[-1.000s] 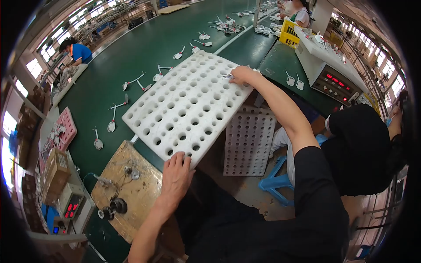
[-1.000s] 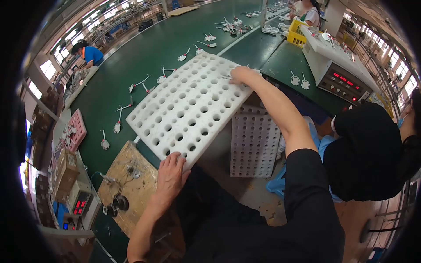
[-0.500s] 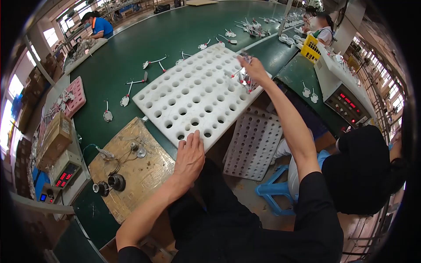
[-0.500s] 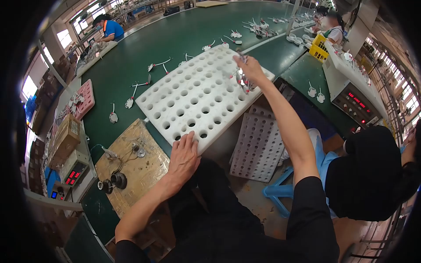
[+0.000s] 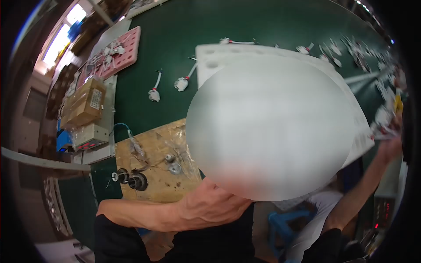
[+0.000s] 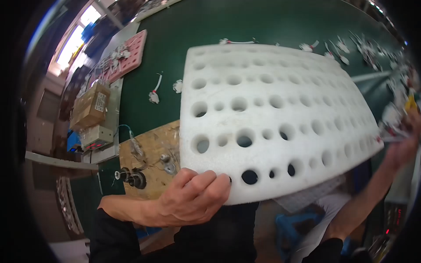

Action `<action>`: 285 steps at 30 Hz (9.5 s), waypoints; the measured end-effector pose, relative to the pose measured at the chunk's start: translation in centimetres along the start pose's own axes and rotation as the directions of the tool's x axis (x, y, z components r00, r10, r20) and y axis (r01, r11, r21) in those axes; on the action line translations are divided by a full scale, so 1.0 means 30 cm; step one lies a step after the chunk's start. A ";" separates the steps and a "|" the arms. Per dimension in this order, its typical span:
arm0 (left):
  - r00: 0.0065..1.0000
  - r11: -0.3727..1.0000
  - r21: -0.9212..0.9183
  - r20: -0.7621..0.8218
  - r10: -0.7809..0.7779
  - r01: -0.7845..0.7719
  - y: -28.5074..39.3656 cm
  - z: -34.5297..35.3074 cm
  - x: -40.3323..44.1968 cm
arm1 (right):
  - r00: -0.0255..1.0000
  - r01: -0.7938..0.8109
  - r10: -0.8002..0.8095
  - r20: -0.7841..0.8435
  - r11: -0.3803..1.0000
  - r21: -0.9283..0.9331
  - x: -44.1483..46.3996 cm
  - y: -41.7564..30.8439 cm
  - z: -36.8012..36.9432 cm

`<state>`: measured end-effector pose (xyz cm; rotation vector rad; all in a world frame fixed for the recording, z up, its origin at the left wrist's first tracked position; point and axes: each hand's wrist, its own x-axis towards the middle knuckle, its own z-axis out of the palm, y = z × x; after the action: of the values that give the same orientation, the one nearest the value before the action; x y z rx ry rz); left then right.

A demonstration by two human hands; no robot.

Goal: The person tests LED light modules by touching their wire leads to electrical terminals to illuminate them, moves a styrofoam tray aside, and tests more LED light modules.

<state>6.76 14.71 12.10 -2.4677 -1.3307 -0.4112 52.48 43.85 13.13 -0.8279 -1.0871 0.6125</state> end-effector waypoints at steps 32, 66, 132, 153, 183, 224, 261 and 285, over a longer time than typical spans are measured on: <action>0.731 0.620 0.471 -0.082 -0.678 0.628 -2.471 -0.770 -0.616 | 0.813 -0.276 0.488 0.319 0.804 -0.527 -0.300 -0.129 1.121; 0.713 0.338 -0.714 0.317 -0.625 0.613 -0.300 -0.291 0.034 | 0.104 -0.284 0.489 0.866 0.849 -0.446 -0.698 -0.424 1.063; 0.513 0.036 -0.965 0.106 -0.852 0.260 0.107 0.046 -0.612 | 0.050 0.578 0.022 0.998 0.814 -0.047 -1.351 -0.430 0.810; 0.298 0.061 -0.986 -0.012 -0.954 0.156 0.197 0.141 -0.564 | 0.229 0.318 0.085 0.970 0.935 -0.158 -1.384 -0.427 0.860; 0.393 -0.225 -0.964 0.154 -0.906 -0.141 0.218 0.163 -0.688 | 0.333 0.493 0.266 0.904 0.769 -0.408 -1.397 -0.252 0.951; 0.198 -0.118 -0.981 0.087 -0.976 -0.154 0.191 0.167 -0.727 | 0.211 0.757 0.062 0.976 0.621 -0.203 -1.389 0.009 1.083; 0.222 -0.173 -0.980 0.192 -0.956 0.103 0.179 0.180 -0.734 | 0.207 0.655 0.305 0.930 0.663 -0.363 -1.396 -0.132 1.094; 0.914 0.927 -0.277 -0.245 -0.323 0.253 0.046 0.202 -0.395 | 0.657 -0.444 0.402 0.638 0.890 -0.103 -1.326 -0.082 0.852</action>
<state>2.30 7.45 1.78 -2.2724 -1.6007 -1.0170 14.52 18.51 0.54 -0.8414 -1.4984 1.4078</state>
